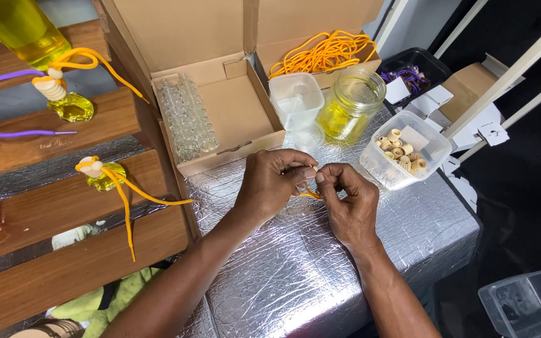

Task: Assembling small perfume bottles by threading cords through wooden caps and packing the finished product into small cardboard boxes.

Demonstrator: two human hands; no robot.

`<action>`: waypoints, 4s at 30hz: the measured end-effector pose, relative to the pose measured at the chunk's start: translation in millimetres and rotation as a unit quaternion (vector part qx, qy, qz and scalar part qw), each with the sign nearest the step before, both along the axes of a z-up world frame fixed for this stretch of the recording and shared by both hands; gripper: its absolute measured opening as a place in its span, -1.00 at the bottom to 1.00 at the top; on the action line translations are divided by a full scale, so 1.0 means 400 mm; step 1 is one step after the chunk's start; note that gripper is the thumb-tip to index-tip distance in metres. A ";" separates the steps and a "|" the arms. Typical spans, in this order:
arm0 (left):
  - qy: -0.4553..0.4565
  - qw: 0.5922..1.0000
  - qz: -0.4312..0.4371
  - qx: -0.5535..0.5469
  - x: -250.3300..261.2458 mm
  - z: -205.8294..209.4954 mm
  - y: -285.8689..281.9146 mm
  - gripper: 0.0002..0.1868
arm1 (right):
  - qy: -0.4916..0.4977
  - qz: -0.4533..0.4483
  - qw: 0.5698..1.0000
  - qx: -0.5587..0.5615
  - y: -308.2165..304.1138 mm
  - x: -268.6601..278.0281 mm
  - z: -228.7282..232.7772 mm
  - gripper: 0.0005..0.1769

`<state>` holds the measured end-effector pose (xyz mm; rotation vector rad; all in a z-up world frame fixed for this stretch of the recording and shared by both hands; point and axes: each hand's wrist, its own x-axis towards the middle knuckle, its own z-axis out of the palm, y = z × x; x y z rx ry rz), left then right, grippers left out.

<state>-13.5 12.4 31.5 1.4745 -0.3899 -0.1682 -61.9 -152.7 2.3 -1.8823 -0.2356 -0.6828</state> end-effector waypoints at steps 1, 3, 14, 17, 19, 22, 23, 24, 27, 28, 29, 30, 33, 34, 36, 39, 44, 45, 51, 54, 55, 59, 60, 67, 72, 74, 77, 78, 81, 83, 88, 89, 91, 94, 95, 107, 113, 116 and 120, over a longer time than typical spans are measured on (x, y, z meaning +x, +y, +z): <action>0.000 1.000 -0.001 -0.004 0.000 0.000 0.001 -0.83 | 0.007 0.007 1.000 0.010 0.004 0.000 0.003 -0.94; -0.005 1.000 -0.008 0.006 0.007 0.004 0.008 -0.84 | 0.011 0.016 0.999 0.028 0.008 0.001 0.008 -0.98; -0.101 0.991 0.003 0.084 0.001 0.036 0.005 -0.90 | -0.014 0.048 0.998 0.035 0.017 -0.010 0.025 -0.79; -0.154 0.982 0.001 0.109 -0.002 0.044 0.010 -0.88 | -0.018 0.035 0.998 0.042 0.017 -0.011 0.019 -0.86; -0.218 0.963 -0.003 0.161 -0.001 0.051 0.014 -0.87 | -0.019 0.042 0.998 0.044 0.020 -0.009 0.023 -0.87; -0.278 0.936 0.004 0.216 -0.005 0.058 0.022 -0.85 | -0.014 0.040 0.998 0.041 0.032 -0.013 0.039 -0.89; -0.279 0.936 0.005 0.216 -0.008 0.064 0.023 -0.85 | -0.014 0.040 0.998 0.040 0.030 -0.012 0.039 -0.89; -0.283 0.933 0.008 0.220 -0.012 0.071 0.025 -0.85 | -0.015 0.037 0.999 0.032 0.028 -0.011 0.038 -0.90; -0.293 0.935 0.022 0.198 -0.012 0.067 0.032 -0.88 | -0.009 0.028 0.999 0.026 0.027 -0.007 0.032 -0.91; -0.299 0.938 0.033 0.171 -0.010 0.062 0.034 -0.91 | -0.003 0.021 0.999 0.028 0.028 -0.005 0.029 -0.92; -0.299 0.938 0.033 0.171 -0.006 0.066 0.039 -0.91 | -0.004 0.021 0.999 0.028 0.028 -0.004 0.030 -0.92; -0.294 0.945 0.050 0.135 -0.003 0.070 0.044 -0.91 | 0.006 0.018 0.999 0.029 0.027 -0.004 0.031 -0.91; -0.277 0.957 0.071 0.047 -0.016 0.136 0.067 -0.86 | 0.006 0.027 0.999 0.020 0.031 -0.003 0.050 -0.91; -0.266 0.961 0.075 -0.004 -0.025 0.167 0.076 -0.84 | -0.004 0.038 0.999 0.011 0.034 -0.003 0.060 -0.91; -0.253 0.965 0.061 -0.044 -0.026 0.169 0.080 -0.85 | -0.010 0.048 0.999 0.005 0.036 0.008 0.050 -0.91; -0.185 0.975 0.066 -0.108 -0.049 0.197 0.077 -0.84 | -0.010 0.069 0.997 -0.028 0.044 0.019 0.041 -0.89; -0.140 0.972 0.088 -0.166 -0.070 0.231 0.096 -0.86 | 0.003 0.093 0.993 -0.077 0.058 0.026 0.036 -0.89; -0.141 0.970 0.084 -0.177 -0.071 0.239 0.106 -0.85 | 0.016 0.096 0.992 -0.081 0.062 0.022 0.039 -0.89; -0.130 0.964 0.087 -0.215 -0.065 0.242 0.111 -0.86 | 0.040 0.123 0.989 -0.077 0.072 0.018 0.032 -0.90; -0.101 0.969 0.065 -0.217 -0.074 0.241 0.104 -0.88 | 0.057 0.129 0.988 -0.064 0.062 0.012 0.021 -0.89; -0.096 0.971 0.045 -0.214 -0.078 0.244 0.104 -0.90 | 0.061 0.128 0.988 -0.059 0.058 0.010 0.017 -0.88; -0.126 0.974 0.036 -0.187 -0.048 0.231 0.115 -0.86 | 0.036 0.136 0.989 -0.043 0.054 -0.006 0.028 -0.86; -0.157 0.973 0.042 -0.167 -0.032 0.215 0.114 -0.82 | 0.040 0.133 0.990 -0.014 0.054 -0.006 0.024 -0.85; -0.086 0.928 0.006 0.362 -0.040 0.235 0.114 -0.28 | 0.029 0.049 0.996 0.065 0.050 -0.001 0.011 -0.84; -0.055 0.933 -0.072 0.349 -0.023 0.120 0.071 -0.24 | 0.036 0.038 0.993 0.105 0.013 0.009 -0.036 -0.86; -0.060 0.939 -0.078 0.330 -0.023 0.100 0.054 -0.22 | 0.041 0.038 0.992 0.112 0.017 0.006 -0.027 -0.87; -0.166 0.905 0.021 0.391 -0.031 0.086 0.029 -0.18 | 0.041 0.030 0.991 0.120 0.019 0.003 -0.018 -0.88; -0.242 0.876 0.060 0.414 -0.032 0.071 0.022 -0.27 | 0.040 0.024 0.991 0.122 0.013 0.007 -0.026 -0.87; -0.310 0.836 0.082 0.446 -0.037 0.051 0.007 -0.51 | 0.030 0.013 0.992 0.124 0.007 0.017 -0.039 -0.89; -0.303 0.832 0.064 0.460 -0.036 0.040 0.002 -0.66 | 0.021 0.010 0.992 0.124 0.011 0.017 -0.038 -0.91; -0.278 0.832 0.078 0.474 -0.052 0.069 -0.004 -0.36 | -0.032 -0.013 0.999 0.035 0.021 0.003 -0.001 -0.91; -0.278 0.832 0.079 0.474 -0.051 0.066 -0.001 -0.36 | -0.033 -0.013 0.999 0.035 0.019 0.004 -0.003 -0.91; -0.233 0.863 0.024 0.447 -0.049 0.061 0.004 -0.43 | -0.058 -0.050 0.997 -0.014 0.016 0.004 -0.006 -0.91; -0.179 0.909 -0.016 0.375 -0.038 0.047 0.010 -0.60 | -0.067 -0.034 0.997 -0.015 0.017 0.005 -0.012 -0.90; -0.179 0.909 -0.015 0.375 -0.038 0.046 0.009 -0.60 | -0.068 -0.033 0.997 -0.015 0.017 0.005 -0.011 -0.90; -0.193 0.950 -0.053 0.239 -0.020 -0.005 0.012 -0.55 | -0.001 -0.012 1.000 0.010 0.017 0.012 -0.011 -0.87; -0.212 0.962 -0.064 0.160 -0.011 -0.028 0.016 -0.41 | 0.085 0.016 0.981 0.174 -0.005 0.038 -0.071 -0.92; -0.223 0.965 -0.067 0.125 -0.004 -0.048 0.020 -0.38 | 0.117 0.022 0.960 0.254 -0.006 0.042 -0.078 -0.90; -0.238 0.962 -0.083 0.108 -0.008 -0.042 0.023 -0.35 | 0.186 0.021 0.924 0.334 0.003 0.039 -0.060 -0.90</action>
